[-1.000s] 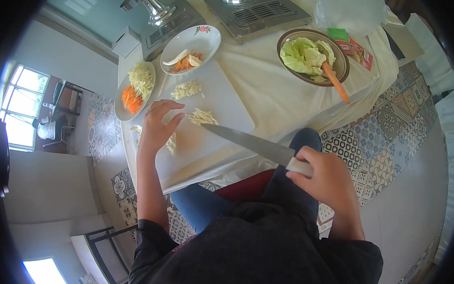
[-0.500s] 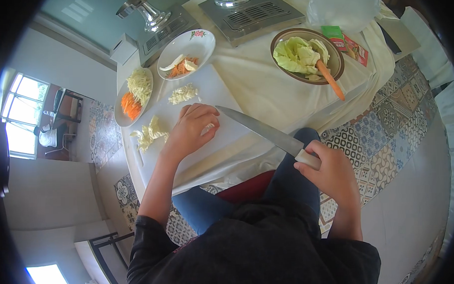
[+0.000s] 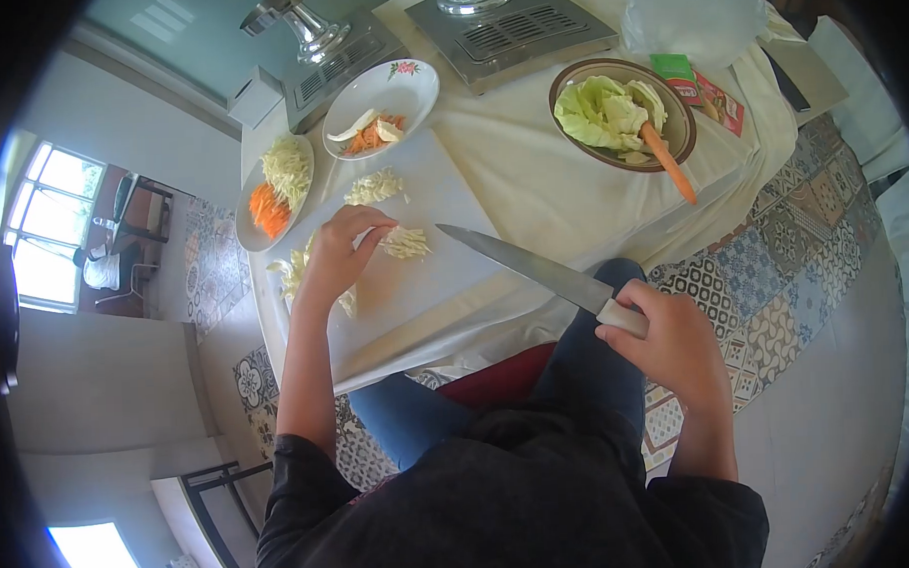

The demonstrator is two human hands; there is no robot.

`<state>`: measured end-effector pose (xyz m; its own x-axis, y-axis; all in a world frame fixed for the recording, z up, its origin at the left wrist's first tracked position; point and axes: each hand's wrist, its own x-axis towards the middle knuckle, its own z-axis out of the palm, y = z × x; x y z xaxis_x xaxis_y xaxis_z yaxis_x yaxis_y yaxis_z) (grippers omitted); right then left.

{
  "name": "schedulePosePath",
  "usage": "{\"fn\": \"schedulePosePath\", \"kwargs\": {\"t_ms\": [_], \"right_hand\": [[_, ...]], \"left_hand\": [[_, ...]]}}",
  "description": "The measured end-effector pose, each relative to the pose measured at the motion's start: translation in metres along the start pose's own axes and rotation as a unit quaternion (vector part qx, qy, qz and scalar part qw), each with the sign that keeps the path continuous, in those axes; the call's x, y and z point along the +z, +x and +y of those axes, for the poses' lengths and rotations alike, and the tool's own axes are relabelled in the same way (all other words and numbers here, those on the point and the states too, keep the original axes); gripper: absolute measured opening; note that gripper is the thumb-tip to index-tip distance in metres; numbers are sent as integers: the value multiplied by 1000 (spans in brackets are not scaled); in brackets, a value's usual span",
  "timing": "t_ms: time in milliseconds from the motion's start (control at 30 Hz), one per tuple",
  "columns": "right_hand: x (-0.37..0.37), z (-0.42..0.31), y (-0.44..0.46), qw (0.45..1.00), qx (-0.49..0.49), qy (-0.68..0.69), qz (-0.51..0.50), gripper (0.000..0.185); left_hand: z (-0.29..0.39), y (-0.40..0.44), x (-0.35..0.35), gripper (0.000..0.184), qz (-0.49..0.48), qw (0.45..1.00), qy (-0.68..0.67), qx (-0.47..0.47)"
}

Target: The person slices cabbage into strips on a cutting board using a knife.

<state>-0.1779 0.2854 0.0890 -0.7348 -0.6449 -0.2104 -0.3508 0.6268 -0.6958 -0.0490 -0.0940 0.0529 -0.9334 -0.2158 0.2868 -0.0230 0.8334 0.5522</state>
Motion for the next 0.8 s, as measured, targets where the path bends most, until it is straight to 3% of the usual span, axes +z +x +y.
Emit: {"fn": "schedulePosePath", "kwargs": {"t_ms": [100, 200, 300, 500, 600, 800], "right_hand": [[-3, -4, 1, 999, 34, 9, -38, 32], [-5, -2, -1, 998, 0, 10, -60, 32], [-1, 1, -9, 994, -94, -46, -19, 29], [0, -6, -14, 996, -74, -56, -18, 28], [3, -7, -15, 998, -38, -46, -31, 30], [15, -6, -12, 995, -78, -56, -23, 30]], "left_hand": [[-3, -3, -11, 25, -16, 999, -3, -34], [5, -6, -15, 41, -44, 998, 29, -30], [11, -3, -9, 60, -102, 994, 19, -26], [0, -6, 4, 51, -111, 993, 17, -32], [-5, -13, 10, 38, -62, 998, 2, -8], [-10, -22, 21, 32, -21, 999, 30, -10]]}}
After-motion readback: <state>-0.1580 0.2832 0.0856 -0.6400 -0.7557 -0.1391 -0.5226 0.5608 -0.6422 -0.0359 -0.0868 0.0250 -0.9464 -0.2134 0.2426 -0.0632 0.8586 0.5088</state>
